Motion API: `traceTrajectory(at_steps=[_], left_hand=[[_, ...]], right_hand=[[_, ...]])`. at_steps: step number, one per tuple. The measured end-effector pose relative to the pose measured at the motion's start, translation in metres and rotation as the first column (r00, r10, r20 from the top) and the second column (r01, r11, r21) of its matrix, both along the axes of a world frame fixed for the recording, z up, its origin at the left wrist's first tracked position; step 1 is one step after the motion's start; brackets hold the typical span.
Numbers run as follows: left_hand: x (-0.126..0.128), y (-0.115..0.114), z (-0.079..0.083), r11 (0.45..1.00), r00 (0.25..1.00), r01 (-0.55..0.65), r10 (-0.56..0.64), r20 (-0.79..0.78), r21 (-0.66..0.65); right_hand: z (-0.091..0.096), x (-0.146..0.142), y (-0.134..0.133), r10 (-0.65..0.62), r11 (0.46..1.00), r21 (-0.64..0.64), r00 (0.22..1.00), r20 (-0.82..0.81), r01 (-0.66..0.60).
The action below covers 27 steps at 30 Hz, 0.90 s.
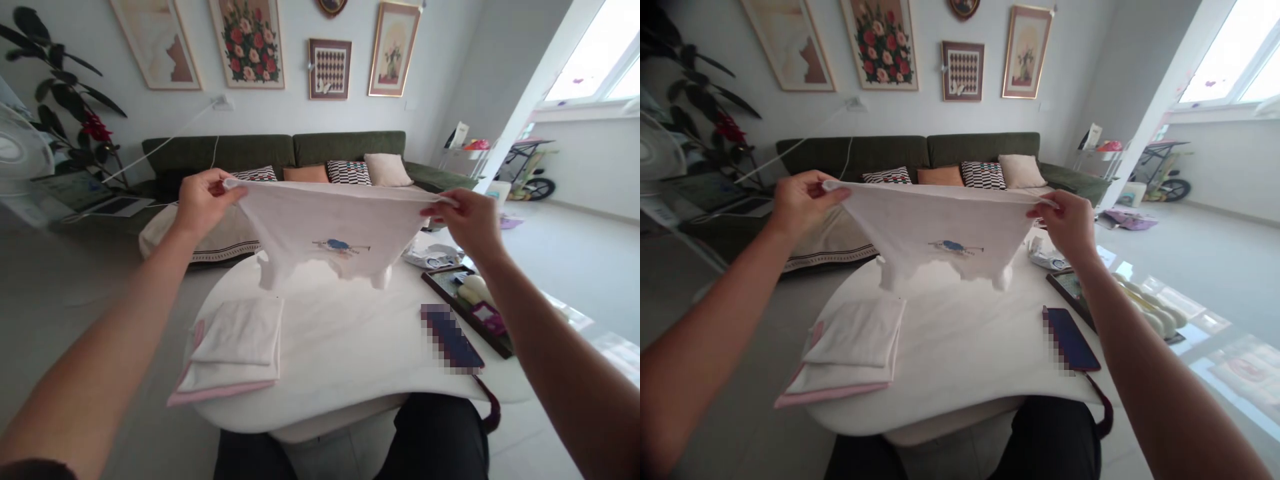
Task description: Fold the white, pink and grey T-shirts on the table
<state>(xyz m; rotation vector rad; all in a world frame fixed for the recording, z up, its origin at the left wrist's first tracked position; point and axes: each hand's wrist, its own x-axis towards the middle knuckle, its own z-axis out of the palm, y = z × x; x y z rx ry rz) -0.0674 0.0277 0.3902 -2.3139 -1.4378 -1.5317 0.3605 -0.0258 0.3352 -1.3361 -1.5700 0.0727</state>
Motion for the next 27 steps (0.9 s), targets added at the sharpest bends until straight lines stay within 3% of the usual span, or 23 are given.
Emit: traceTrajectory(at_steps=[2, 5, 10, 12, 14, 16, 18, 19, 21, 23, 25, 27], left_hand=[[0.004, -0.013, -0.012, 0.997, 0.996, 0.073, -0.073, 0.059, 0.001], [0.011, -0.031, -0.057, 0.977, 0.984, 0.178, -0.179, 0.004, -0.114], [0.032, -0.060, -0.173, 0.889, 0.922, 0.242, -0.335, -0.194, -0.388], [0.040, -0.076, -0.219, 0.842, 0.877, 0.223, -0.393, -0.275, -0.491], [0.048, -0.092, -0.254, 0.763, 0.804, 0.226, -0.497, -0.326, -0.605], [0.054, -0.105, -0.276, 0.648, 0.711, 0.251, -0.628, -0.317, -0.719], [0.059, -0.109, -0.284, 0.548, 0.650, 0.278, -0.712, -0.265, -0.789], [0.063, -0.106, -0.285, 0.528, 0.649, 0.292, -0.722, -0.240, -0.798], [0.074, -0.092, -0.284, 0.560, 0.703, 0.316, -0.680, -0.208, -0.766], [0.090, -0.070, -0.286, 0.651, 0.783, 0.312, -0.588, -0.200, -0.692], [0.107, -0.047, -0.295, 0.747, 0.857, 0.242, -0.464, -0.224, -0.620], [0.121, -0.029, -0.312, 0.805, 0.896, 0.112, -0.336, -0.292, -0.582]], right_hand=[[-0.009, 0.012, 0.000, -0.017, 0.999, 0.043, 0.999, -0.038, 0.019], [-0.051, 0.025, -0.012, -0.113, 0.993, -0.018, 0.993, 0.033, 0.114], [-0.166, 0.040, -0.046, -0.058, 0.968, -0.234, 0.987, 0.150, 0.092], [-0.212, 0.046, -0.060, 0.001, 0.925, -0.367, 0.964, 0.267, 0.101], [-0.246, 0.053, -0.073, 0.082, 0.879, -0.467, 0.936, 0.342, 0.094], [-0.266, 0.059, -0.083, 0.224, 0.827, -0.561, 0.904, 0.363, 0.021], [-0.270, 0.061, -0.087, 0.336, 0.777, -0.628, 0.868, 0.367, -0.035], [-0.267, 0.060, -0.085, 0.361, 0.763, -0.645, 0.854, 0.373, -0.041], [-0.259, 0.051, -0.076, 0.357, 0.765, -0.644, 0.848, 0.392, -0.025], [-0.254, 0.033, -0.060, 0.343, 0.776, -0.631, 0.846, 0.408, -0.010], [-0.257, 0.009, -0.043, 0.309, 0.790, -0.612, 0.849, 0.428, 0.021], [-0.269, -0.014, -0.031, 0.263, 0.804, -0.591, 0.852, 0.453, 0.067]])
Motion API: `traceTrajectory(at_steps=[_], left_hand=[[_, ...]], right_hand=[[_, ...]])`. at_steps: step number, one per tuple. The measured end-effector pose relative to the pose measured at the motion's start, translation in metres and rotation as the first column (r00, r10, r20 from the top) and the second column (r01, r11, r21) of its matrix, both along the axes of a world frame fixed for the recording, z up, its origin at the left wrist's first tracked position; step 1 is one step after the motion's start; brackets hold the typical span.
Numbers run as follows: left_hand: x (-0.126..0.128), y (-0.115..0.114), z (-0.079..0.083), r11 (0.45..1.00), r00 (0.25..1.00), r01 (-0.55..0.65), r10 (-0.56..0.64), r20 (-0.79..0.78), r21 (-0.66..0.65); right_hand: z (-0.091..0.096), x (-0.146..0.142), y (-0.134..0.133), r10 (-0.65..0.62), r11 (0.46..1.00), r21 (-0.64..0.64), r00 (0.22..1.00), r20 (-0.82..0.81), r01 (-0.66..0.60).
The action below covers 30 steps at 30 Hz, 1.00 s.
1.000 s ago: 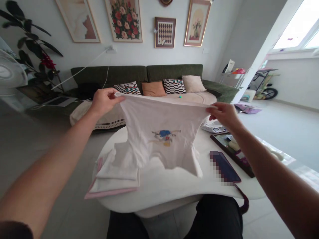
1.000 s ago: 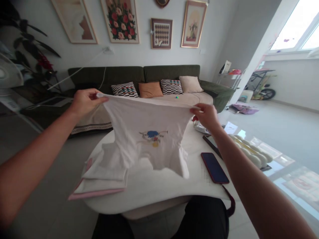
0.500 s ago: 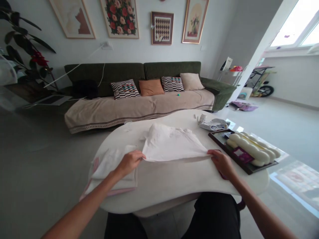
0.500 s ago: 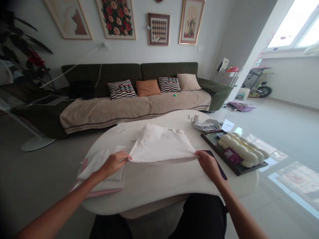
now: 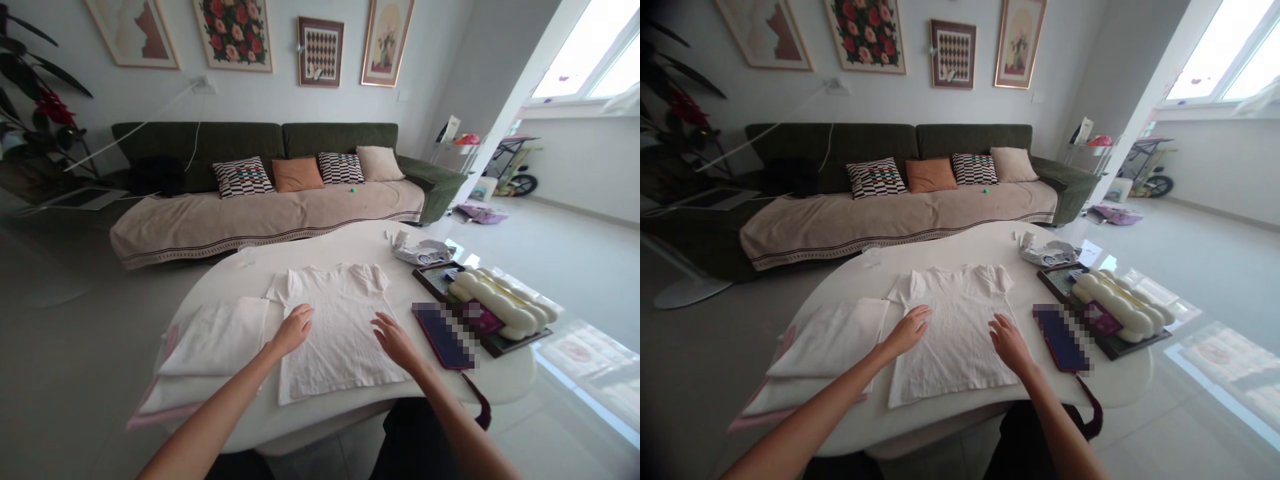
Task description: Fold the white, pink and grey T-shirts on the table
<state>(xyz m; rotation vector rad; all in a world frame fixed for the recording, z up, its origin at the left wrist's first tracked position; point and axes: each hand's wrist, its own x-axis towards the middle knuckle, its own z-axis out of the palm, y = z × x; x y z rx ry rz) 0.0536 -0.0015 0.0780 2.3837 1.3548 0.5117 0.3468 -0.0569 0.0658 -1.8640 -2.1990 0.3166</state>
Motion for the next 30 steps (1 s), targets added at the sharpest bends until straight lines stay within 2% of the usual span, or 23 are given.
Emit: traceTrajectory(at_steps=[3, 6, 8, 11, 14, 17, 21, 25, 30], left_hand=[[0.009, 0.011, -0.029, 0.990, 0.980, -0.137, 0.139, -0.142, 0.021], [0.009, 0.012, -0.050, 0.979, 0.954, -0.197, 0.206, -0.218, 0.059], [0.008, 0.013, -0.056, 0.970, 0.943, -0.223, 0.240, -0.230, 0.097], [0.009, 0.017, -0.056, 0.961, 0.933, -0.246, 0.270, -0.239, 0.124], [0.012, 0.021, -0.054, 0.963, 0.927, -0.247, 0.268, -0.261, 0.111], [0.013, 0.021, -0.053, 0.963, 0.923, -0.251, 0.269, -0.277, 0.096], [0.012, 0.021, -0.053, 0.961, 0.923, -0.260, 0.276, -0.267, 0.093], [0.012, 0.022, -0.055, 0.961, 0.928, -0.268, 0.278, -0.250, 0.073], [0.012, 0.023, -0.055, 0.958, 0.925, -0.282, 0.286, -0.249, 0.053]], right_hand=[[-0.028, -0.024, 0.004, -0.108, 0.994, 0.008, 0.990, 0.089, 0.107], [-0.054, -0.030, -0.003, -0.257, 0.966, 0.023, 0.946, 0.196, 0.257], [-0.061, -0.029, -0.006, -0.338, 0.940, 0.044, 0.913, 0.228, 0.337], [-0.056, -0.026, 0.001, -0.391, 0.918, 0.034, 0.885, 0.253, 0.395], [-0.038, -0.020, 0.034, -0.359, 0.930, 0.001, 0.903, 0.235, 0.369], [-0.021, -0.015, 0.087, -0.257, 0.965, -0.004, 0.943, 0.209, 0.264], [-0.018, -0.012, 0.156, -0.165, 0.983, -0.050, 0.965, 0.205, 0.179], [-0.030, 0.000, 0.194, -0.263, 0.949, -0.118, 0.939, 0.221, 0.293], [-0.044, 0.021, 0.208, -0.424, 0.871, -0.161, 0.876, 0.230, 0.464]])
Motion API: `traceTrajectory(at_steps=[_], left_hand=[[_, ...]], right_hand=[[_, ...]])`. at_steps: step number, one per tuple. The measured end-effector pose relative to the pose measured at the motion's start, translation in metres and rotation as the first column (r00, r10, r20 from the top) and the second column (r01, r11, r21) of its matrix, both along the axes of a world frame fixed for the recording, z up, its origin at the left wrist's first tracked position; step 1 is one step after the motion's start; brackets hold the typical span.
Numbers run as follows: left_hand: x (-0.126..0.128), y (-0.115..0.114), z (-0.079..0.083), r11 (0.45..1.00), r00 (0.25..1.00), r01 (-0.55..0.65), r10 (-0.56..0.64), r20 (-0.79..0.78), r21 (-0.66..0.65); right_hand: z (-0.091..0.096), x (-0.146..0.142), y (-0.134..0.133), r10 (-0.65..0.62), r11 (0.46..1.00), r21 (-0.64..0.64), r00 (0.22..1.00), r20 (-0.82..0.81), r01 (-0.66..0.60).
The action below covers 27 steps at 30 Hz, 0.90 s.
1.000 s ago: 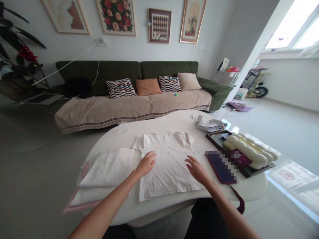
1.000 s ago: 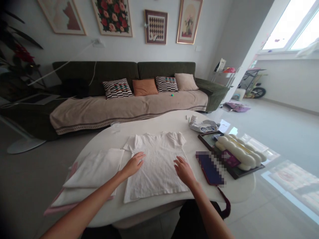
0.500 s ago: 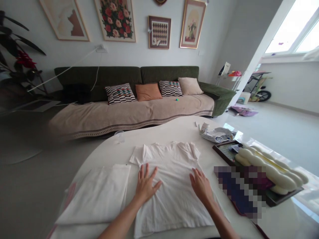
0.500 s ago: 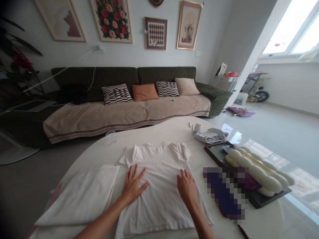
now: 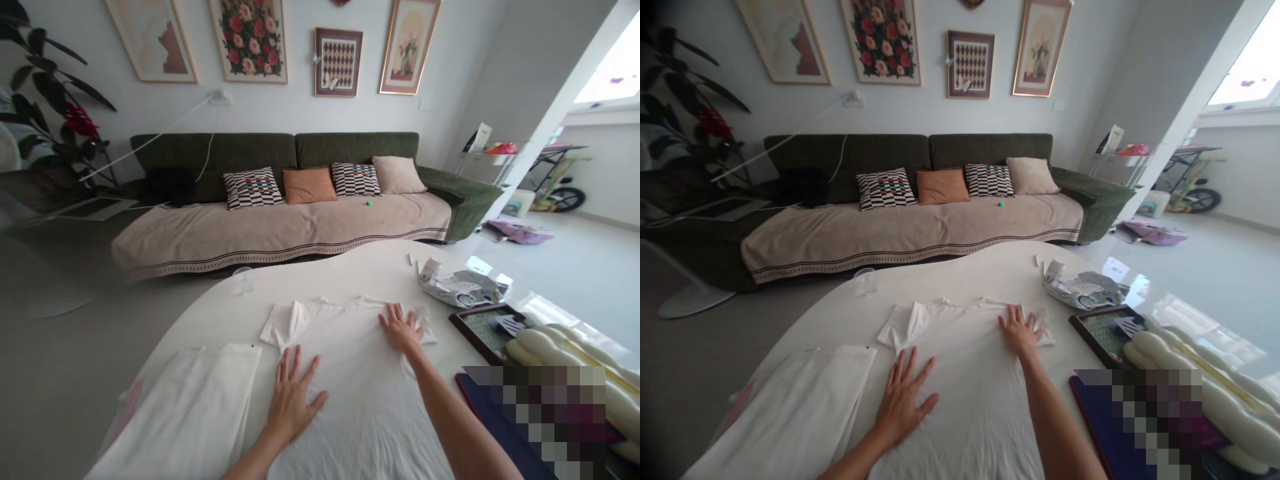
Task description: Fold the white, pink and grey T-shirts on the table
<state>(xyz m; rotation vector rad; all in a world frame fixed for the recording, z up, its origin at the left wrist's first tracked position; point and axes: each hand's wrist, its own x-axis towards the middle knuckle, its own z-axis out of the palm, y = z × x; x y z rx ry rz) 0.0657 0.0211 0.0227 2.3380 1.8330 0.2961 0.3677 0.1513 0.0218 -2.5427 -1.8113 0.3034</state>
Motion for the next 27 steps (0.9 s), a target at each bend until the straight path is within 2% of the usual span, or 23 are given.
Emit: traceTrajectory(at_steps=[4, 7, 8, 10, 12, 13, 15, 18, 20, 22, 24, 25, 27], left_hand=[[0.000, 0.000, 0.001, 1.000, 1.000, 0.003, -0.003, 0.009, -0.007], [0.001, 0.000, 0.003, 1.000, 1.000, 0.001, -0.001, 0.012, -0.019], [0.001, 0.000, 0.003, 1.000, 1.000, 0.003, -0.003, 0.015, -0.022], [0.001, -0.001, 0.005, 1.000, 1.000, 0.006, -0.006, 0.022, -0.026], [0.001, -0.001, 0.006, 0.999, 1.000, 0.009, -0.009, 0.027, -0.031], [0.001, -0.002, 0.006, 0.999, 1.000, 0.008, -0.007, 0.027, -0.031], [0.001, -0.002, 0.005, 1.000, 1.000, 0.005, -0.005, 0.024, -0.027], [0.000, -0.002, 0.004, 1.000, 0.999, 0.003, -0.002, 0.032, -0.021], [0.000, -0.002, 0.003, 1.000, 0.999, 0.000, 0.001, 0.048, -0.016], [0.000, -0.002, 0.002, 1.000, 0.998, -0.001, 0.002, 0.062, -0.015], [0.000, -0.002, 0.003, 1.000, 0.998, 0.000, 0.002, 0.065, -0.020], [0.000, -0.002, 0.004, 1.000, 0.998, 0.001, 0.001, 0.063, -0.024], [0.001, -0.003, 0.005, 1.000, 0.998, 0.000, 0.001, 0.060, -0.027]], right_hand=[[-0.001, 0.003, 0.003, -0.058, 0.998, 0.011, 0.998, 0.002, 0.058], [0.003, -0.020, 0.000, -0.091, 0.992, 0.089, 0.995, 0.040, 0.087], [0.004, -0.034, -0.002, -0.069, 0.989, 0.137, 0.996, 0.065, 0.060], [0.004, -0.064, -0.010, 0.070, 0.973, 0.211, 0.992, 0.105, -0.091], [0.000, -0.086, -0.018, 0.251, 0.943, 0.201, 0.963, 0.099, -0.267], [-0.004, -0.091, -0.022, 0.306, 0.933, 0.174, 0.949, 0.080, -0.315], [-0.010, -0.081, -0.025, 0.314, 0.939, 0.128, 0.948, 0.052, -0.319], [-0.013, -0.032, -0.018, 0.193, 0.975, 0.099, 0.980, 0.053, -0.198], [-0.008, 0.000, -0.010, 0.109, 0.990, 0.084, 0.993, 0.048, -0.113], [0.002, 0.013, -0.006, 0.024, 0.996, 0.087, 0.999, 0.047, -0.028], [0.010, 0.000, -0.010, -0.046, 0.990, 0.136, 0.997, 0.061, 0.038], [0.012, -0.015, -0.016, -0.043, 0.985, 0.167, 0.996, 0.073, 0.030], [0.011, -0.053, -0.036, 0.076, 0.974, 0.207, 0.992, 0.097, -0.095]])
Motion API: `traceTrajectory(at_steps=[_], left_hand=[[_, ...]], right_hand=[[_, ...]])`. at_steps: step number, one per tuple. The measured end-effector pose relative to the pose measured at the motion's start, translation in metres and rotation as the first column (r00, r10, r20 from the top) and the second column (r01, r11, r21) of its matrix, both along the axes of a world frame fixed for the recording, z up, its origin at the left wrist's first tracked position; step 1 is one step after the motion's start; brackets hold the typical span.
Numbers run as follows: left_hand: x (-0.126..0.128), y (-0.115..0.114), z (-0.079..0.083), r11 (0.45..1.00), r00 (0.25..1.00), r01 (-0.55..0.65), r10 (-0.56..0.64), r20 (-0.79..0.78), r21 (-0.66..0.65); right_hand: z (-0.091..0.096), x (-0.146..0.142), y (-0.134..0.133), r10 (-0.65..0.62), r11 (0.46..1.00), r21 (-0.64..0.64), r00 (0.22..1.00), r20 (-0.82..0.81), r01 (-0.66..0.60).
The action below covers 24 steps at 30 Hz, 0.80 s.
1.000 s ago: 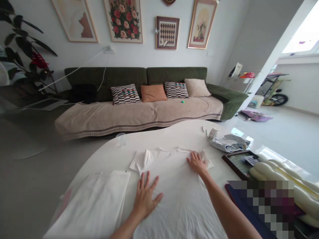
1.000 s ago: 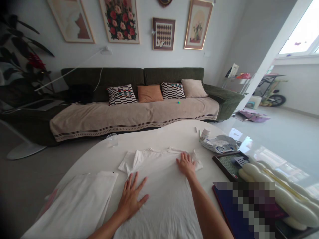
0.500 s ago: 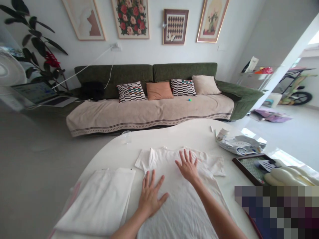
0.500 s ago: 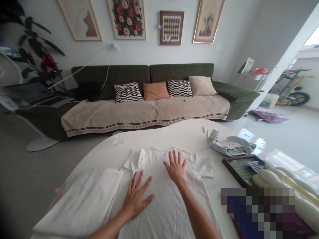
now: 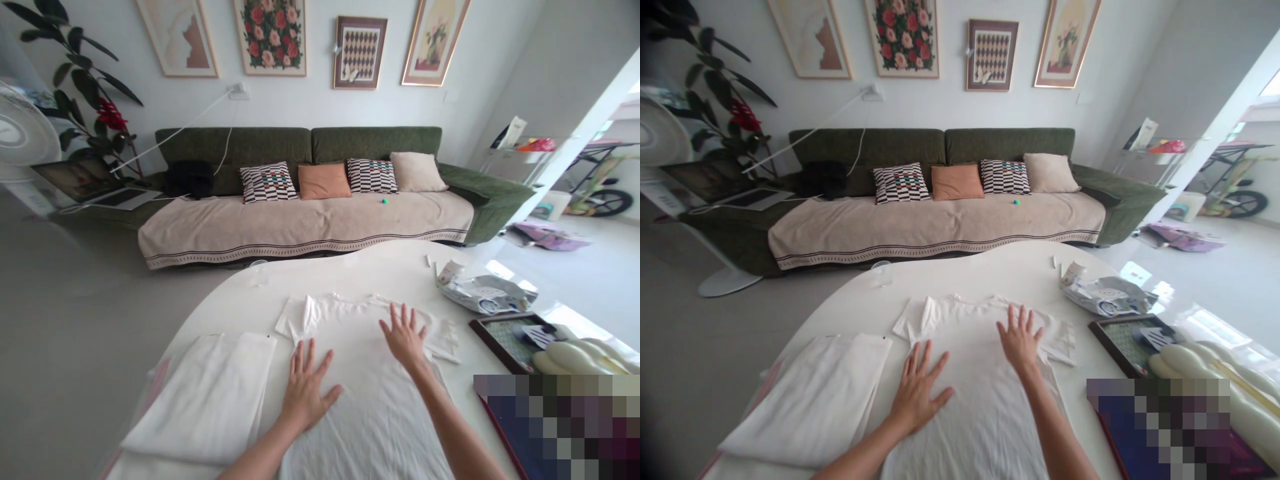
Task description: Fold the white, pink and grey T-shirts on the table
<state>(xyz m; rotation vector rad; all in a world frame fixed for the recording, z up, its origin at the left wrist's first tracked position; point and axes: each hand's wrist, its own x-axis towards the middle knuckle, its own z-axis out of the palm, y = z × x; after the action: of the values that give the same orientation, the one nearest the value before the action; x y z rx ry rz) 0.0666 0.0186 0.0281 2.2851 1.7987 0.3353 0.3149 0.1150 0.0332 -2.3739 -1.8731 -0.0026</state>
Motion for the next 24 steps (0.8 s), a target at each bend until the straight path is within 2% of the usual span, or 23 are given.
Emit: traceTrajectory(at_steps=[2, 5, 8, 12, 14, 17, 20, 22, 24], left_hand=[[0.001, 0.000, 0.001, 1.000, 1.000, 0.003, -0.003, -0.006, 0.003], [0.000, 0.000, 0.001, 1.000, 1.000, 0.006, -0.005, -0.024, 0.014], [0.000, 0.001, 0.000, 1.000, 0.999, 0.014, -0.014, -0.039, -0.006], [0.009, 0.012, -0.001, 0.996, 0.996, 0.076, -0.079, -0.052, -0.048], [0.021, 0.026, 0.000, 0.984, 0.983, 0.175, -0.176, -0.049, -0.015], [0.037, 0.062, 0.001, 0.960, 0.959, 0.280, -0.281, -0.042, -0.013], [0.031, 0.110, 0.004, 0.982, 0.980, 0.182, -0.185, -0.071, -0.054], [0.010, 0.139, 0.008, 0.997, 0.994, 0.043, -0.049, -0.101, -0.059], [-0.019, 0.162, 0.014, 0.986, 0.989, -0.137, 0.131, -0.066, -0.099]], right_hand=[[-0.007, -0.033, -0.026, 0.175, 0.984, -0.017, 0.985, 0.002, -0.175], [-0.019, -0.052, -0.057, 0.179, 0.983, -0.033, 0.984, 0.000, -0.179], [-0.025, -0.038, -0.068, 0.112, 0.993, -0.040, 0.994, 0.008, -0.112], [-0.023, -0.018, -0.065, 0.096, 0.995, -0.040, 0.995, 0.030, -0.095], [-0.021, -0.016, -0.065, 0.091, 0.996, -0.030, 0.995, 0.045, -0.090], [-0.021, -0.017, -0.066, 0.097, 0.995, -0.015, 0.994, 0.058, -0.096], [-0.022, -0.018, -0.067, 0.098, 0.995, -0.008, 0.993, 0.063, -0.098], [-0.022, -0.017, -0.067, 0.096, 0.995, -0.010, 0.993, 0.067, -0.096], [-0.022, -0.017, -0.067, 0.092, 0.996, -0.012, 0.993, 0.073, -0.091]])
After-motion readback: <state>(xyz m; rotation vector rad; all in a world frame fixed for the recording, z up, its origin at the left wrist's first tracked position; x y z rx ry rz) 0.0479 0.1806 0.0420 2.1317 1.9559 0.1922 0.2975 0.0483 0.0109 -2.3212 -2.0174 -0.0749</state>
